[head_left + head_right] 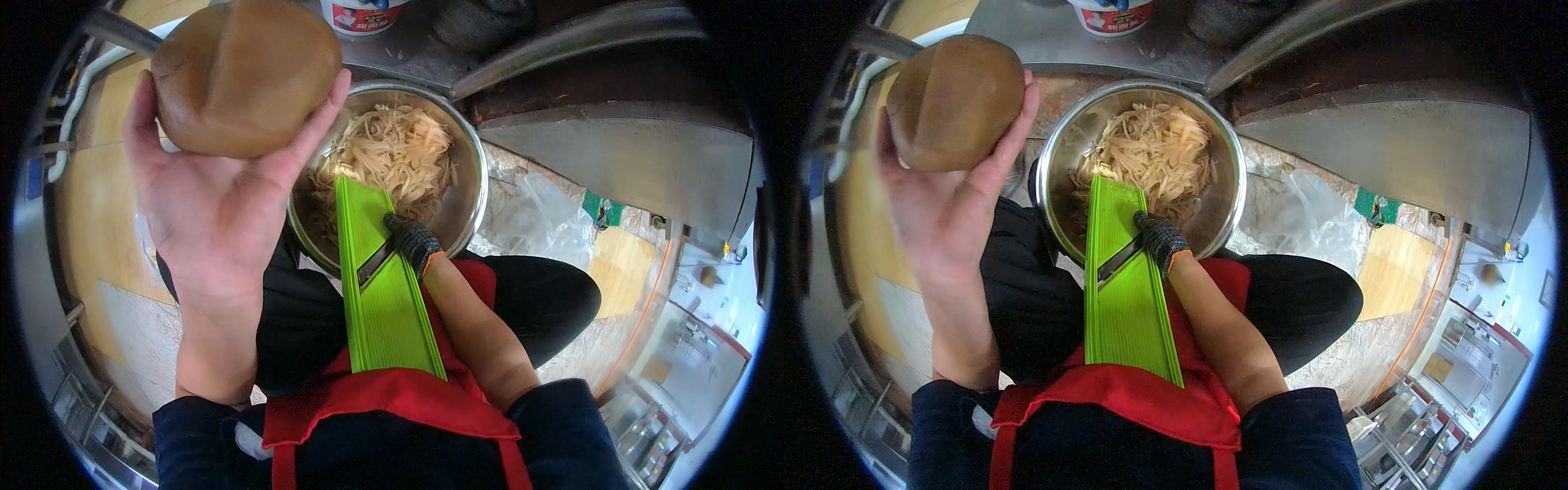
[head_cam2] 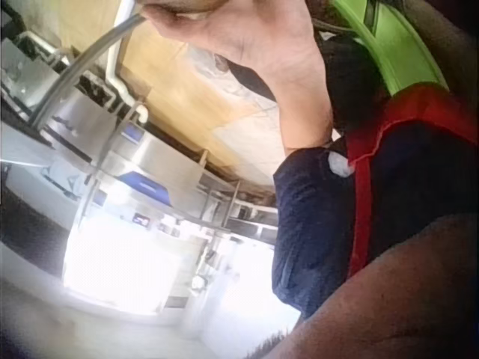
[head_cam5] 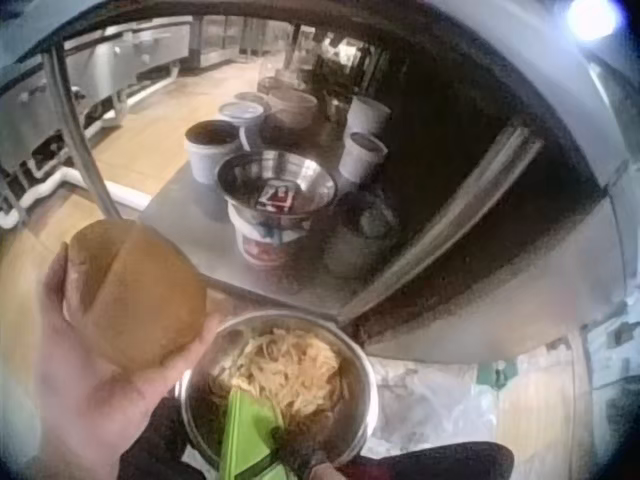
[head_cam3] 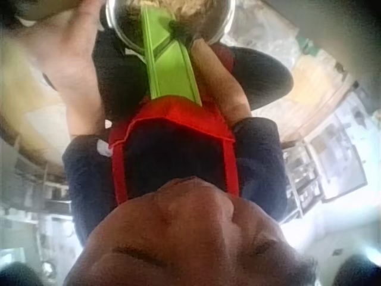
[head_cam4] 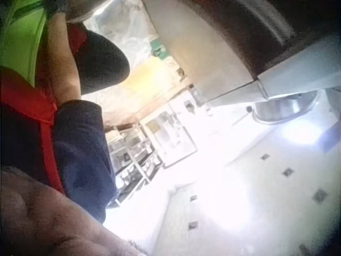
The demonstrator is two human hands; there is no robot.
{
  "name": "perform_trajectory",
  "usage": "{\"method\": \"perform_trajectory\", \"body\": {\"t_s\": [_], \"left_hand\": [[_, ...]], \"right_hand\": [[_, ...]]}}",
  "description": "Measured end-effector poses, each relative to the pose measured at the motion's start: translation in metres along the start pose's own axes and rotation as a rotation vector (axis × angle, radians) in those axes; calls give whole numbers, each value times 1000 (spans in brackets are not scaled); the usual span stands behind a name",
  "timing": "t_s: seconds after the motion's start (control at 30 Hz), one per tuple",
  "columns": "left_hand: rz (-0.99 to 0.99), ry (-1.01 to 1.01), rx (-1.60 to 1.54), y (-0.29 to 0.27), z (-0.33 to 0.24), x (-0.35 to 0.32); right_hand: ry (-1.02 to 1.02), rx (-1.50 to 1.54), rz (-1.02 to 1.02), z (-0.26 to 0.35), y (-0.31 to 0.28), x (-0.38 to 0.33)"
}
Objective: The person sits on the floor and grates a brown root vegetable into a metal bowl using a green mandoline slicer. They briefly switch to using a knife to trim the vegetable before resuming grating.
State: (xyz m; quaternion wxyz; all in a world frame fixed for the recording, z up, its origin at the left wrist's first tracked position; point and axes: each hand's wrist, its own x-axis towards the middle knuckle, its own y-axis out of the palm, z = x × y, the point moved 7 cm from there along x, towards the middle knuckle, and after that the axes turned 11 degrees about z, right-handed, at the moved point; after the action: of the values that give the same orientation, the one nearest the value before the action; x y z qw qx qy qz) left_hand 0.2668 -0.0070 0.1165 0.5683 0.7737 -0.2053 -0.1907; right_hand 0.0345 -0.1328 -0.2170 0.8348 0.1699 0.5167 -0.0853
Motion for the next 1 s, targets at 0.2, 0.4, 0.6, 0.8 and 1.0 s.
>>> {"method": "perform_trajectory", "body": {"t_s": [0.2, 0.4, 0.6, 0.8, 1.0], "left_hand": [[-15, -63, -80, -2, 7, 2], [52, -21, -308, -16, 12, -2], [27, -45, -106, -6, 8, 4], [-12, -24, -459, -23, 12, -4], [-52, -38, -407, -15, 6, -6]], "right_hand": [[51, -401, 45, -7, 5, 1], [69, -273, 68, -15, 5, 5], [47, -72, 91, -14, 6, -4], [-90, -98, 112, 28, 19, -24], [-18, -282, 0, 26, -5, -19]]}}
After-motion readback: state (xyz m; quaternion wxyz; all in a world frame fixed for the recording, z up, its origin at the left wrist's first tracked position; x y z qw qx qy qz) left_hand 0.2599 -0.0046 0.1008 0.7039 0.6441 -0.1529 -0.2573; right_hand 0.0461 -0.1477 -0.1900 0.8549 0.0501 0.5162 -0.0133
